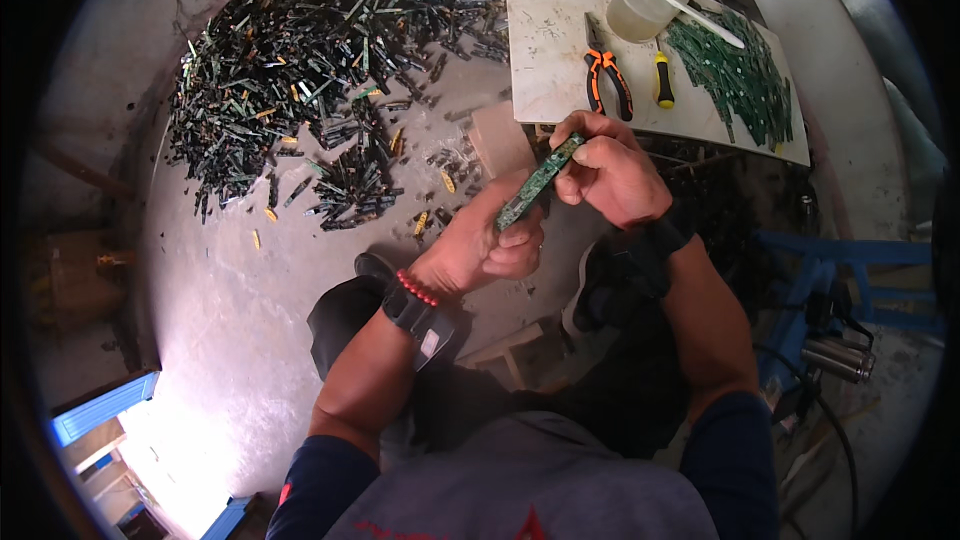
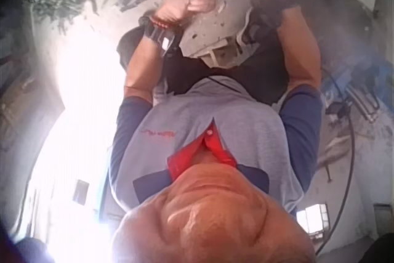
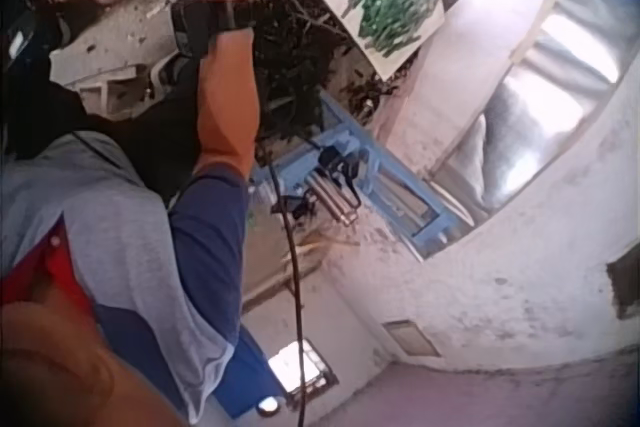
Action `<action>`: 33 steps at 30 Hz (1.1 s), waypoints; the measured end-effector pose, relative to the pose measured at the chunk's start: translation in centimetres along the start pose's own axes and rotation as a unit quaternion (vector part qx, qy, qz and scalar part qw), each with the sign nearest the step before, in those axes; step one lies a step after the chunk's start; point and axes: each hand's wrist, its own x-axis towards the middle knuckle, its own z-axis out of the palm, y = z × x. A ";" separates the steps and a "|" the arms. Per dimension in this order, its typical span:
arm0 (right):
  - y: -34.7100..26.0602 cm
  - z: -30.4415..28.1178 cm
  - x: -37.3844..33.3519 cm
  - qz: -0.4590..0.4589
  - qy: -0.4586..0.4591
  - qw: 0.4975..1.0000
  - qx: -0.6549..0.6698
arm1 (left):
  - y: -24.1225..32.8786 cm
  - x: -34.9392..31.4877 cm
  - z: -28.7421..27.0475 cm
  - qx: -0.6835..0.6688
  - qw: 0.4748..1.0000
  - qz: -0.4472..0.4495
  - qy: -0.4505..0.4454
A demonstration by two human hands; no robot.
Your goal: The person sits on the floor and uses pliers and a screwdriver to strip components from green circuit boards. The person repeatedly picks up boards, removes parts, and places the stripped boards on a nearby table.
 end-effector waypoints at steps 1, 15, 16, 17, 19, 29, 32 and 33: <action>0.6 0.0 -0.1 0.005 0.004 1.000 0.018 | 0.0 -0.6 0.3 0.003 1.000 -0.008 0.008; 2.4 1.3 0.4 0.032 0.074 0.996 0.041 | -0.2 -1.2 -1.5 -0.012 1.000 0.000 0.010; 1.9 0.9 0.5 0.027 0.068 0.997 0.017 | 0.0 -0.6 -1.3 0.002 0.999 0.000 0.041; 1.5 0.6 0.5 0.021 0.062 0.998 -0.008 | 0.0 -0.4 -1.0 -0.008 0.999 -0.005 0.047; 1.0 0.0 0.2 0.020 0.063 0.997 -0.045 | 0.1 -0.2 -0.6 -0.026 0.998 -0.017 0.058; 1.2 0.9 -0.6 -0.032 0.167 0.971 -0.165 | 0.5 0.6 -1.0 0.066 0.956 0.112 0.262; 1.5 0.8 -0.4 -0.046 0.191 0.970 -0.141 | 1.0 1.1 -1.4 0.076 0.939 0.142 0.304; 1.5 1.0 -0.4 -0.051 0.202 0.969 -0.132 | 1.1 1.3 -1.4 0.082 0.935 0.151 0.311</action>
